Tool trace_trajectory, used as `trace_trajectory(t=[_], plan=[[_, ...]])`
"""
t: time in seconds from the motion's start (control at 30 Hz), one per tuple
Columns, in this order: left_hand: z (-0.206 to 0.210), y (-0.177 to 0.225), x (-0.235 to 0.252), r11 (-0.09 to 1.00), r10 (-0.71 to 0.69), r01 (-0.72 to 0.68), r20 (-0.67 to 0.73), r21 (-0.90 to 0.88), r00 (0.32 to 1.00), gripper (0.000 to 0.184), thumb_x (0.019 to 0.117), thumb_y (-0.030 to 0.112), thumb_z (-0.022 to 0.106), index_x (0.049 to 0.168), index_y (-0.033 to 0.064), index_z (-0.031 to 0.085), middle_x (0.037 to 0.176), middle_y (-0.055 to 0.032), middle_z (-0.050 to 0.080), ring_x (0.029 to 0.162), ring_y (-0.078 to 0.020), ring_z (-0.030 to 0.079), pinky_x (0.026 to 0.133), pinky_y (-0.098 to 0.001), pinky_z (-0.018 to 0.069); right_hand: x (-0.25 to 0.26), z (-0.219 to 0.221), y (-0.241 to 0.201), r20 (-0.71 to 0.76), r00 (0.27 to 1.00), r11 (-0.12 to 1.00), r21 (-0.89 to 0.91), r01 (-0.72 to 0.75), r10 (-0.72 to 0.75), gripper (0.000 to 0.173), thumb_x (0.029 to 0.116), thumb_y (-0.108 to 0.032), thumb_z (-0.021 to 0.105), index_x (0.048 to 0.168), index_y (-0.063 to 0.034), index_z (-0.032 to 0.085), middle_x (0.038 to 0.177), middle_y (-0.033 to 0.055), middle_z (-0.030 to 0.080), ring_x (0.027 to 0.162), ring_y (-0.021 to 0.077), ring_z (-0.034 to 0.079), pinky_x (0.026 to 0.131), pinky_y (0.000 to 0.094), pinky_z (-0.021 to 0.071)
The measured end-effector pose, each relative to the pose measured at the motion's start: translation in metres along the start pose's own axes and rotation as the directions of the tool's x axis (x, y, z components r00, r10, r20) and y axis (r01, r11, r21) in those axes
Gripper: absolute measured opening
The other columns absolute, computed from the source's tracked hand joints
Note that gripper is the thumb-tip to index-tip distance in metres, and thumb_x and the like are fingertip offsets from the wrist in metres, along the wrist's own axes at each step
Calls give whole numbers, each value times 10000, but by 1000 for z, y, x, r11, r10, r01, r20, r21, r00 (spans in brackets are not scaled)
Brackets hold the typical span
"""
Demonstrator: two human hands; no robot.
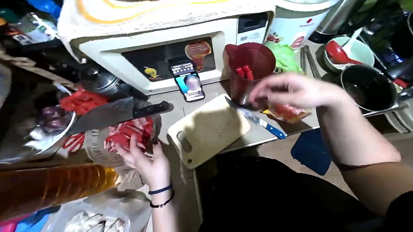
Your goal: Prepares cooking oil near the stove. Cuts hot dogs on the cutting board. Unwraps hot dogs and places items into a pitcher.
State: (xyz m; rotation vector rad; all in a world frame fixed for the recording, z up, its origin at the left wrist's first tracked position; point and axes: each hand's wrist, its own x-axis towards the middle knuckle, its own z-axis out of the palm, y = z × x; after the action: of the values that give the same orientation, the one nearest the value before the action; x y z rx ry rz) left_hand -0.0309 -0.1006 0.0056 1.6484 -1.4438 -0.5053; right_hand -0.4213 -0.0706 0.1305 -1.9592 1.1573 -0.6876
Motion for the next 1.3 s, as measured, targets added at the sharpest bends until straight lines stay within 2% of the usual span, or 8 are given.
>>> trace_trajectory(t=[0.07, 0.17, 0.27, 0.43, 0.67, 0.93, 1.17, 1.3], plan=[[13, 10, -2, 998, 55, -55, 34, 0, 998, 670, 884, 221, 619, 1473, -55, 461, 1652, -366, 58, 1520, -538, 121, 1221, -605, 169, 24, -24, 1, -146, 989, 986, -156, -57, 34, 242, 1025, -66, 518, 1201, -9, 673, 1136, 84, 729, 1002, 106, 696, 919, 311, 576], [33, 34, -5, 994, 106, -105, 85, -18, 991, 618, 891, 150, 658, 1452, -45, 488, 1654, -348, 82, 1516, -516, 153, 1198, -594, 245, 78, -40, 20, -65, 964, 842, -473, -259, 260, 343, 1013, -89, 610, 1349, -27, 639, 1278, 207, 679, 1206, 346, 650, 1068, 550, 478], [47, 40, -9, 984, 178, -175, 123, -35, 976, 566, 926, 153, 624, 1455, -13, 510, 1643, -335, 148, 1500, -477, 242, 1176, -591, 301, 117, -32, 42, 62, 883, 651, -700, -294, 465, 361, 955, -102, 704, 1303, -20, 655, 1225, 269, 663, 1193, 469, 618, 985, 685, 473], [48, 37, -21, 996, 57, -38, 251, -82, 966, 549, 936, 190, 619, 1461, 62, 524, 1661, -287, 124, 1475, -444, 278, 1122, -582, 363, 127, -16, 28, 74, 815, 494, -825, -273, 574, 113, 957, -41, 663, 998, 65, 660, 1061, 273, 666, 1058, 466, 660, 832, 674, 525], [39, 24, -28, 998, -37, 51, 309, -37, 950, 516, 940, 222, 606, 1438, 97, 553, 1666, -255, 136, 1466, -447, 288, 1097, -605, 372, 126, -8, 39, 106, 792, 479, -842, -250, 601, 244, 1030, -13, 542, 1253, 59, 610, 1204, 301, 644, 1167, 495, 628, 900, 682, 508], [49, 37, -23, 1000, 6, -12, 388, 13, 922, 477, 991, 260, 582, 1419, 52, 557, 1653, -251, 195, 1390, -449, 394, 1035, -600, 432, 122, -4, 31, -55, 848, 415, -854, -313, 526, 130, 983, -10, 586, 948, 90, 662, 1064, 308, 668, 1059, 510, 658, 777, 686, 521], [70, 49, -17, 1000, 16, -15, 555, -7, 832, 476, 1020, 278, 584, 1432, 46, 539, 1644, -235, 248, 1424, -411, 406, 1067, -592, 434, 125, -15, 44, 164, 843, 407, -911, -70, 513, 141, 1008, 40, 526, 1018, 93, 656, 1083, 287, 666, 1082, 493, 654, 814, 664, 523], [72, 59, -7, 999, 33, 0, 654, -51, 756, 455, 1059, 272, 527, 1463, 63, 515, 1569, -169, 437, 1385, -323, 502, 1078, -540, 465, 124, -36, 49, 196, 885, 505, -861, -51, 423, 152, 978, -76, 671, 1017, 71, 677, 1070, 284, 669, 1058, 496, 652, 840, 691, 510]])
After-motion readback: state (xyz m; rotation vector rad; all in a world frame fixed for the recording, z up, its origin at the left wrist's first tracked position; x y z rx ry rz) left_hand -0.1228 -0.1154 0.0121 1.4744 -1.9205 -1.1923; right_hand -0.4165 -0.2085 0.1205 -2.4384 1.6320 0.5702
